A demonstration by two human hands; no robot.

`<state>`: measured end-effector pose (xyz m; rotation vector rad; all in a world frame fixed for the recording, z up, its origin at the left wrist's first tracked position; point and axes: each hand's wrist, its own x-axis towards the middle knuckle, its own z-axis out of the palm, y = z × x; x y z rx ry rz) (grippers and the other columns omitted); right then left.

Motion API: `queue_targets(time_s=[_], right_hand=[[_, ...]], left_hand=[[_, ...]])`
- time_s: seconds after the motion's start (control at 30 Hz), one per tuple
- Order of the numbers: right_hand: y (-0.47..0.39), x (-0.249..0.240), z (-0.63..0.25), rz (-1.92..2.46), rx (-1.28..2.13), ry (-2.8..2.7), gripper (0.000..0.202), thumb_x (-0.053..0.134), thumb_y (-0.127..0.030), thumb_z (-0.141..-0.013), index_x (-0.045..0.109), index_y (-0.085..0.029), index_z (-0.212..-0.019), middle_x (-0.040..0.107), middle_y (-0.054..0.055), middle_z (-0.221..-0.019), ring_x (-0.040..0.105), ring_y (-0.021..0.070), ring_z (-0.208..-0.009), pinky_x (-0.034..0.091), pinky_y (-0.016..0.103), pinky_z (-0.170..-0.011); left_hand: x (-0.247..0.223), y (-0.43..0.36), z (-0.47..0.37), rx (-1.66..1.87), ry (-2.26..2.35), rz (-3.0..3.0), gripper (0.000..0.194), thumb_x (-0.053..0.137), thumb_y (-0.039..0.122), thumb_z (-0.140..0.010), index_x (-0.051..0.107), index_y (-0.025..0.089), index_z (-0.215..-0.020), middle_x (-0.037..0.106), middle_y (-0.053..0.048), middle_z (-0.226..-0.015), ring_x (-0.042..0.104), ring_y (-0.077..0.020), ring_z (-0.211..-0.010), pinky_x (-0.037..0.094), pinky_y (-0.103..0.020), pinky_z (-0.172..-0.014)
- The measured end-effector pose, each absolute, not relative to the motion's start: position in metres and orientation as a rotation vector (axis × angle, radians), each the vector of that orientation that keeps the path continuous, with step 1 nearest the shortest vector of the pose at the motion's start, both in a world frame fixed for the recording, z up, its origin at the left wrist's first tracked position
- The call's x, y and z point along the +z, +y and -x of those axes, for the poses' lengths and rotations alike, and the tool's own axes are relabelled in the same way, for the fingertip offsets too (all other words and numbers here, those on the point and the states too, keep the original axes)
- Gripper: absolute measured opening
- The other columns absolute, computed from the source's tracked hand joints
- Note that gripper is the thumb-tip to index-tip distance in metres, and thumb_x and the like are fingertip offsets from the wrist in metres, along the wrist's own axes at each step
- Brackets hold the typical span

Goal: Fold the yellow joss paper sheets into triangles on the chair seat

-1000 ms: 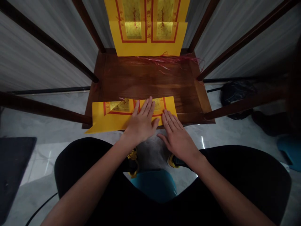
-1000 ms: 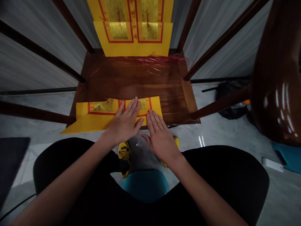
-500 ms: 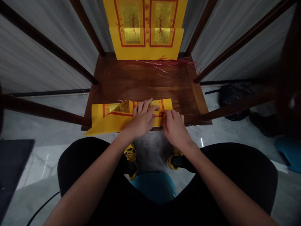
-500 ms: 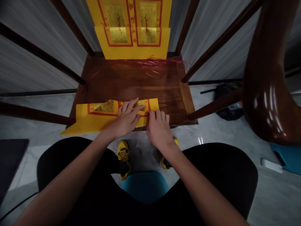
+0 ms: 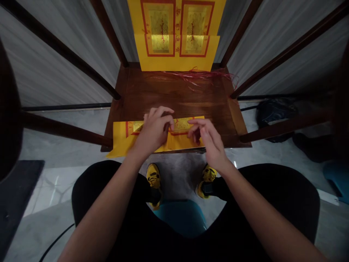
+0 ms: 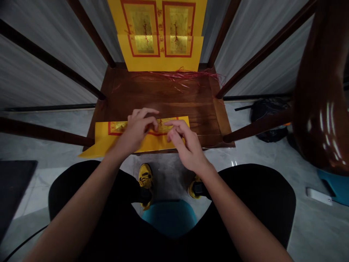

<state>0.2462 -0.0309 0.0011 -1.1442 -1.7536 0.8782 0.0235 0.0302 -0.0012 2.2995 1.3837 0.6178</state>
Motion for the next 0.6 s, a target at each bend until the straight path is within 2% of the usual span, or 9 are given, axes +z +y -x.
queue_targets(time_s=[0.07,0.13,0.2,0.3,0.47,0.53,0.6], right_hand=[[-0.029,-0.007,-0.236,1.14,0.92,-1.74,0.043,0.033,-0.051,-0.118,0.058,-0.029,-0.146,0.074,0.008,-0.119,0.074,0.0242,-0.105,0.062,0.042,-0.092],[-0.028,-0.013,-0.226,1.197,0.887,-1.947,0.048,0.037,-0.053,-0.117,0.054,-0.028,-0.154,0.068,0.012,-0.144,0.07,0.0289,-0.128,0.06,0.048,-0.105],[-0.029,-0.017,-0.217,1.237,0.78,-2.239,0.054,0.041,-0.053,-0.116,0.048,-0.026,-0.163,0.06,0.014,-0.161,0.065,0.0324,-0.138,0.059,0.051,-0.109],[-0.033,-0.021,-0.206,1.165,0.502,-2.583,0.059,0.036,-0.051,-0.118,0.043,-0.021,-0.169,0.052,0.015,-0.171,0.064,0.0339,-0.14,0.061,0.05,-0.105],[-0.037,-0.023,-0.197,1.118,0.224,-2.752,0.059,0.032,-0.048,-0.119,0.044,-0.019,-0.169,0.039,0.013,-0.18,0.066,0.033,-0.134,0.063,0.048,-0.095],[-0.037,-0.024,-0.196,1.134,0.215,-2.741,0.058,0.033,-0.047,-0.118,0.045,-0.019,-0.168,0.036,0.012,-0.182,0.067,0.0331,-0.131,0.063,0.049,-0.094],[-0.038,-0.028,-0.196,1.138,0.27,-2.71,0.055,0.038,-0.045,-0.118,0.048,-0.02,-0.166,0.046,0.013,-0.177,0.067,0.0348,-0.13,0.061,0.051,-0.096]], left_hand=[[0.006,0.034,-0.003,0.681,1.376,-2.249,0.028,0.052,0.008,-0.097,0.072,0.021,-0.083,0.067,-0.004,-0.146,0.056,-0.0289,-0.135,0.041,-0.054,-0.12],[0.01,0.037,0.022,0.695,1.401,-2.151,0.024,0.058,0.011,-0.094,0.072,0.021,-0.077,0.069,-0.005,-0.14,0.06,-0.0274,-0.131,0.044,-0.05,-0.121],[0.011,0.038,0.045,0.687,1.46,-2.089,0.024,0.061,0.014,-0.092,0.07,0.023,-0.072,0.07,-0.004,-0.136,0.065,-0.0279,-0.126,0.05,-0.048,-0.117],[0.013,0.036,0.07,0.617,1.508,-2.07,0.03,0.059,0.019,-0.095,0.072,0.028,-0.07,0.072,-0.002,-0.133,0.07,-0.027,-0.122,0.051,-0.048,-0.118],[0.038,0.022,0.076,0.606,1.485,-2.084,0.031,0.05,0.018,-0.097,0.078,0.024,-0.086,0.072,-0.007,-0.141,0.071,-0.03,-0.127,0.053,-0.058,-0.117],[0.06,0.005,0.062,0.71,1.41,-2.179,0.032,0.047,0.02,-0.102,0.078,0.027,-0.102,0.07,-0.007,-0.144,0.068,-0.0289,-0.133,0.052,-0.055,-0.121],[0.08,-0.018,0.037,0.772,1.243,-2.244,0.032,0.046,0.019,-0.108,0.075,0.03,-0.115,0.066,-0.001,-0.152,0.064,-0.0238,-0.142,0.053,-0.046,-0.123]])
